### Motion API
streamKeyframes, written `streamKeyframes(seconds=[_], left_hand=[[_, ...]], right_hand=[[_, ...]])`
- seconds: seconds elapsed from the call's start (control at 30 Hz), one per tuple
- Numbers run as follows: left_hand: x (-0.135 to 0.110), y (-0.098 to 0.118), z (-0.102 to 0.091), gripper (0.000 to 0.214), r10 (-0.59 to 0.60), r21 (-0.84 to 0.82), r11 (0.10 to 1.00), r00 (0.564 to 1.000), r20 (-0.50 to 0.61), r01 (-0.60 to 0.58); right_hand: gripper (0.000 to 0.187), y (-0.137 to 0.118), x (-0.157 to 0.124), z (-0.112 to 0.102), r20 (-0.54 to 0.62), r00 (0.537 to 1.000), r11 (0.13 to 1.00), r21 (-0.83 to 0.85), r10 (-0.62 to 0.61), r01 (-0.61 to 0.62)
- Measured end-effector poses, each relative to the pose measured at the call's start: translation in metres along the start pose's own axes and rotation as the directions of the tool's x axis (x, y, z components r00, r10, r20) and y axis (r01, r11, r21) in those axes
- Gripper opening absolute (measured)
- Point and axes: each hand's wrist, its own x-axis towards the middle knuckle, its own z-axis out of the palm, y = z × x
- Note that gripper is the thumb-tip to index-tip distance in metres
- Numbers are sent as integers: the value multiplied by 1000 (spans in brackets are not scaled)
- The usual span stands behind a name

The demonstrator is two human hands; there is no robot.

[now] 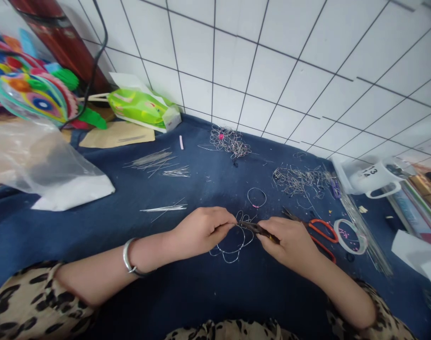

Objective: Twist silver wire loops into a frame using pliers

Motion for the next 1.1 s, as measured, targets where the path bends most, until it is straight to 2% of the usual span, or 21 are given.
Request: streamKeyframes(seconds=[0.17, 0.3, 0.47, 0.7, 0.87, 1.1], left_hand=[[-3, -1, 3, 21, 26, 145, 989, 999, -28, -21], [-5, 2, 3, 22, 73, 254, 965, 997, -29, -63], [-5, 6, 0, 24, 56, 246, 969, 996, -64, -38], [-5, 6, 0, 25, 59, 290, 957, 993, -103, -27], [-5, 15, -4, 21, -5, 180, 983, 995, -99, 23], [-5, 20, -5, 19, 14, -51, 998, 982, -186, -24]], right_hand=[[15, -3, -4, -1, -49, 999, 996, -83, -22, 18], [12, -8, -5, -2, -45, 999, 993, -117, -6, 1], [10, -17, 0, -8, -10, 998, 993, -103, 63, -63], [13, -28, 2, -13, -46, 992, 978, -172, 114, -120], [13, -38, 0, -14, -88, 985, 965, -208, 146, -161], [12, -49, -6, -16, -149, 972, 958, -197, 180, -208]])
